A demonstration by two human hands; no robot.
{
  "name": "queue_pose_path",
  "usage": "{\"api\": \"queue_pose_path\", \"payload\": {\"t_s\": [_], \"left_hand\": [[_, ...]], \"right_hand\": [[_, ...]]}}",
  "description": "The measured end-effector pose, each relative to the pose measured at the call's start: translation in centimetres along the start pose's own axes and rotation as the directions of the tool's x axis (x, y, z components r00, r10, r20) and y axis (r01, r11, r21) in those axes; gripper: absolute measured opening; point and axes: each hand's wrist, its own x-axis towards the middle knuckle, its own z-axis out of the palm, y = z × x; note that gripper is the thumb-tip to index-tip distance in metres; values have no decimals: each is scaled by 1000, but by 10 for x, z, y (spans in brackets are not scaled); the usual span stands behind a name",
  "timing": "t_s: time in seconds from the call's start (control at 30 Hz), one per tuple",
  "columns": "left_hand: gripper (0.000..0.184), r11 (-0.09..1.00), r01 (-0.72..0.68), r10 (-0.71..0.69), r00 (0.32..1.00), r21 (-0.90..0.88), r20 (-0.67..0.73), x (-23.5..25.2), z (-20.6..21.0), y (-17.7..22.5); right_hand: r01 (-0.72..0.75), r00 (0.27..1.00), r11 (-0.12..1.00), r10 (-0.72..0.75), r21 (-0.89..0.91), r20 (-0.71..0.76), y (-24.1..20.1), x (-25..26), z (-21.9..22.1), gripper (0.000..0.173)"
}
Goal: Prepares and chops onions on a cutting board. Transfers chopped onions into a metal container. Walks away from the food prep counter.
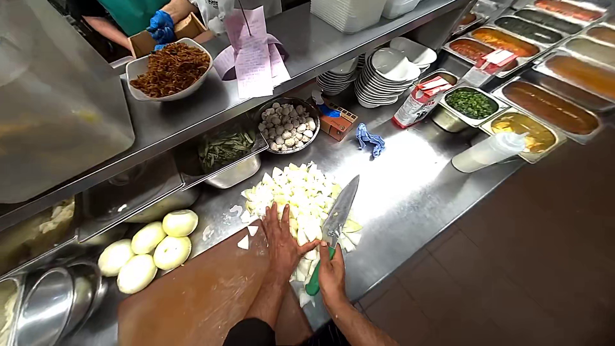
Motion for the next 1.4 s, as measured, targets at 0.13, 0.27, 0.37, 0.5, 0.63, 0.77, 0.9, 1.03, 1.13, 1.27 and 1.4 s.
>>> {"api": "queue_pose_path", "payload": {"t_s": [0.13, 0.27, 0.37, 0.5, 0.63, 0.77, 0.9, 1.03, 1.13, 1.27, 1.4], "left_hand": [[120, 998, 26, -27, 1000, -51, -6, -1, -40, -16], [86, 934, 356, -354, 933, 27, -63, -15, -40, -50], [78, 929, 368, -366, 929, -37, 63, -5, -18, 5], [63, 956, 273, -279, 959, -108, -48, 5, -48, 15], [22, 966, 258, -249, 943, 11, -221, -19, -128, -57], [71, 715, 667, -653, 744, 208, -141, -89, -225, -100], [74, 606, 722, -764, 645, 335, -10, -148, -231, -108], [46, 869, 415, -488, 807, 268, 332, -173, -226, -59], [40, 992, 51, -107, 832, 118, 544, -193, -223, -53], [37, 944, -327, 270, 709, -36, 651, -178, -212, -83], [45, 960, -273, 246, 719, -61, 650, -155, -218, -82]], "right_hand": [[4, 1000, 994, -1, -105, 29, -25, 0, -21, 42], [106, 994, 978, -100, -181, 43, -41, 10, -58, 42], [205, 977, 977, -201, -52, 75, -34, 33, -73, 39], [176, 956, 983, -184, 55, 227, -39, 43, -76, 32], [135, 960, 990, -118, -50, 253, -33, 62, -80, 30], [290, 940, 913, -217, -286, 262, -32, 72, -91, 43], [332, 943, 848, -285, -414, 173, -47, 74, -101, 37], [314, 944, 746, -313, -587, 107, -55, 75, -115, 36], [271, 954, 692, -284, -669, 93, -55, 83, -123, 38], [218, 962, 564, -260, -797, 79, -58, 104, -133, 41], [240, 953, 369, -266, -898, 146, -57, 147, -143, 41]]}}
